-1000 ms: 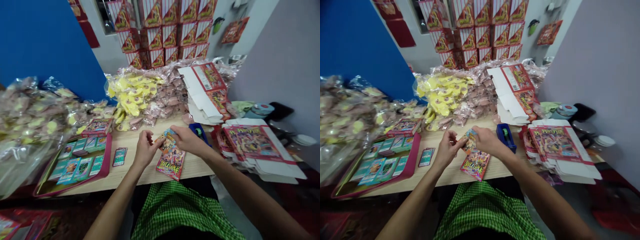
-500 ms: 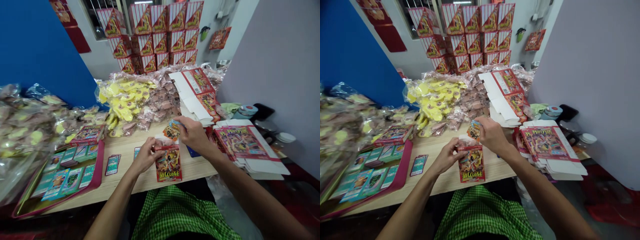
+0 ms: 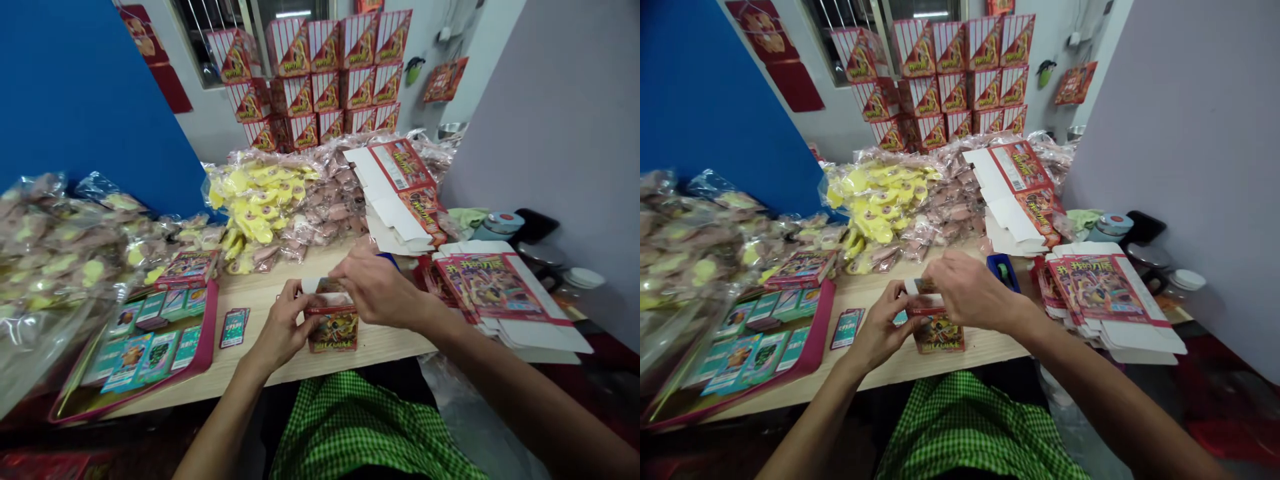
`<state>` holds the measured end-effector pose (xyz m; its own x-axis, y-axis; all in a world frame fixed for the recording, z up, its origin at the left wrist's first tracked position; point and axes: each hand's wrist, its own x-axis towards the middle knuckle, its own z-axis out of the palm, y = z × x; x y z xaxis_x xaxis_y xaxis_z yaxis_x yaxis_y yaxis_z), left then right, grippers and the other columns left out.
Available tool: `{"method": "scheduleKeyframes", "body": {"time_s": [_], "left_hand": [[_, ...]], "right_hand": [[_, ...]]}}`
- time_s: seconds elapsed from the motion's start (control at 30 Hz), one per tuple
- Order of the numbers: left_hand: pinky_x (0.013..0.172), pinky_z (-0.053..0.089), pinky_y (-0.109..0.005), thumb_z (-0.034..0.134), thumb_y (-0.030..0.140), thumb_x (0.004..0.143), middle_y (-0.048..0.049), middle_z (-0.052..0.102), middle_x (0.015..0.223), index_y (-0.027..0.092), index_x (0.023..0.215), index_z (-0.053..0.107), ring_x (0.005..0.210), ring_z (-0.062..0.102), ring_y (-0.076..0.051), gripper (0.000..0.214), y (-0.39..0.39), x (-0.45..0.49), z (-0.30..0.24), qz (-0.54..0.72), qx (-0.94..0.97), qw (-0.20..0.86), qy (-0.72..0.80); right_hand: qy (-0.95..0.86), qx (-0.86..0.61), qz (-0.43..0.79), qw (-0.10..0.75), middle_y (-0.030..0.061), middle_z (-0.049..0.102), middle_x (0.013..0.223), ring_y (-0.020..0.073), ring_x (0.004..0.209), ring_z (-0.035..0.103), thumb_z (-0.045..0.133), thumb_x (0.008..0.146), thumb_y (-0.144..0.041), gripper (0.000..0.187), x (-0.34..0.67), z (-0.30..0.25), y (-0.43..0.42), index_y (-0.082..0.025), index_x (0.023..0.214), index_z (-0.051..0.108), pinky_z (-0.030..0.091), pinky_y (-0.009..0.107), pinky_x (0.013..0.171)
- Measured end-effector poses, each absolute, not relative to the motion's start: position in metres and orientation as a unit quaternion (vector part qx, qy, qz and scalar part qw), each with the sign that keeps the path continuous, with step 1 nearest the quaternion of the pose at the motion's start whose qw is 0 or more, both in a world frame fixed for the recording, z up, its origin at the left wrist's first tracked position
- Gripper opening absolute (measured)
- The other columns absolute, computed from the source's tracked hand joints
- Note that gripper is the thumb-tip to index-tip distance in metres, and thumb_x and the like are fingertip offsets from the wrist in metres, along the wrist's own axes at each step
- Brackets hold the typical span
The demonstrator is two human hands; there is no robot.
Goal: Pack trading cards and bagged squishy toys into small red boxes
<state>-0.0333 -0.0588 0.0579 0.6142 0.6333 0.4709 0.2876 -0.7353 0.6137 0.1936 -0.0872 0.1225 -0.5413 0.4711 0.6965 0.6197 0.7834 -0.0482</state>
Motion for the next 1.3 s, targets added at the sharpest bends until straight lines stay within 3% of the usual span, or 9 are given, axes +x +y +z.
{"method": "scheduleKeyframes", "body": {"time_s": [0.13, 0.27, 0.37, 0.6, 0.8, 0.93, 1.07, 1.2, 1.3], "left_hand": [[0.088, 0.052, -0.035, 0.067, 0.018, 0.094, -0.0079, 0.055, 0.109, 0.024, 0.108, 0.074, 0.104, 0.057, -0.022, 0.017, -0.064, -0.034, 0.058, 0.357, 0.865, 0.246, 0.254], [0.089, 0.053, -0.035, 0.064, 0.01, 0.093, -0.0089, 0.055, 0.112, 0.021, 0.099, 0.071, 0.108, 0.056, -0.023, 0.015, -0.07, -0.032, 0.056, 0.361, 0.865, 0.25, 0.242], [0.086, 0.054, -0.035, 0.062, 0.006, 0.09, -0.0083, 0.055, 0.108, 0.019, 0.091, 0.065, 0.103, 0.057, -0.023, 0.013, -0.073, -0.031, 0.056, 0.373, 0.856, 0.253, 0.253], [0.087, 0.055, -0.038, 0.058, 0.009, 0.095, -0.0094, 0.058, 0.113, 0.023, 0.122, 0.066, 0.105, 0.059, -0.024, 0.031, -0.075, -0.032, 0.055, 0.334, 0.881, 0.195, 0.272], [0.082, 0.053, -0.036, 0.06, 0.008, 0.092, -0.0084, 0.057, 0.102, 0.019, 0.09, 0.066, 0.098, 0.059, -0.024, 0.013, -0.077, -0.026, 0.055, 0.351, 0.868, 0.191, 0.294], [0.078, 0.052, -0.032, 0.061, 0.008, 0.091, -0.0058, 0.055, 0.099, 0.02, 0.086, 0.059, 0.093, 0.058, -0.021, 0.013, -0.079, -0.024, 0.053, 0.38, 0.844, 0.221, 0.307], [0.086, 0.052, -0.034, 0.066, 0.014, 0.091, -0.0039, 0.058, 0.1, 0.021, 0.092, 0.056, 0.1, 0.059, -0.021, 0.013, -0.077, -0.026, 0.041, 0.439, 0.811, 0.209, 0.325], [0.089, 0.057, -0.035, 0.077, 0.026, 0.087, -0.008, 0.063, 0.119, 0.024, 0.12, 0.051, 0.11, 0.065, -0.022, 0.042, -0.073, -0.022, 0.012, 0.557, 0.732, 0.229, 0.318], [0.089, 0.06, -0.036, 0.075, 0.033, 0.09, -0.0089, 0.067, 0.121, 0.023, 0.127, 0.053, 0.107, 0.07, -0.021, 0.044, -0.071, -0.017, -0.006, 0.582, 0.706, 0.238, 0.326]], "right_hand": [[-0.884, -0.336, -0.128, 0.298, 0.0062, 0.058, 0.076, 0.0221, 0.072, 0.048, 0.042, 0.087, -0.001, 0.022, 0.189, 0.109, -0.089, -0.017, 0.085, 0.056, 0.037, 0.036, 0.067], [-0.856, -0.325, -0.138, 0.377, 0.0059, 0.058, 0.081, 0.0225, 0.078, 0.049, 0.043, 0.088, -0.003, 0.02, 0.193, 0.119, -0.09, -0.017, 0.096, 0.055, 0.037, 0.036, 0.071], [-0.873, -0.29, -0.161, 0.358, 0.0039, 0.056, 0.077, 0.022, 0.074, 0.046, 0.041, 0.091, -0.006, 0.019, 0.192, 0.125, -0.094, -0.021, 0.091, 0.053, 0.037, 0.037, 0.071], [-0.867, -0.307, -0.182, 0.347, 0.0048, 0.061, 0.08, 0.0223, 0.073, 0.046, 0.043, 0.09, -0.004, 0.02, 0.194, 0.102, -0.097, -0.022, 0.087, 0.05, 0.032, 0.039, 0.07], [-0.87, -0.304, -0.199, 0.333, 0.005, 0.061, 0.077, 0.0228, 0.073, 0.046, 0.044, 0.091, -0.008, 0.017, 0.192, 0.1, -0.095, -0.022, 0.086, 0.053, 0.033, 0.039, 0.071], [-0.889, -0.323, -0.2, 0.254, 0.0133, 0.066, 0.103, 0.0281, 0.093, 0.054, 0.044, 0.09, -0.012, 0.016, 0.189, 0.093, -0.106, -0.018, 0.09, 0.059, 0.038, 0.046, 0.082], [-0.836, -0.393, -0.142, 0.356, 0.0177, 0.058, 0.13, 0.0328, 0.118, 0.054, 0.047, 0.095, -0.014, 0.028, 0.199, 0.076, -0.122, -0.016, 0.122, 0.056, 0.042, 0.051, 0.094], [-0.777, -0.436, -0.033, 0.453, 0.0147, 0.062, 0.118, 0.0296, 0.116, 0.06, 0.045, 0.097, -0.011, 0.034, 0.203, 0.05, -0.123, -0.02, 0.13, 0.049, 0.052, 0.048, 0.095], [-0.772, -0.416, 0.009, 0.481, 0.0123, 0.065, 0.112, 0.0268, 0.109, 0.066, 0.045, 0.099, -0.012, 0.034, 0.2, 0.033, -0.116, -0.021, 0.131, 0.047, 0.058, 0.043, 0.091]]}}
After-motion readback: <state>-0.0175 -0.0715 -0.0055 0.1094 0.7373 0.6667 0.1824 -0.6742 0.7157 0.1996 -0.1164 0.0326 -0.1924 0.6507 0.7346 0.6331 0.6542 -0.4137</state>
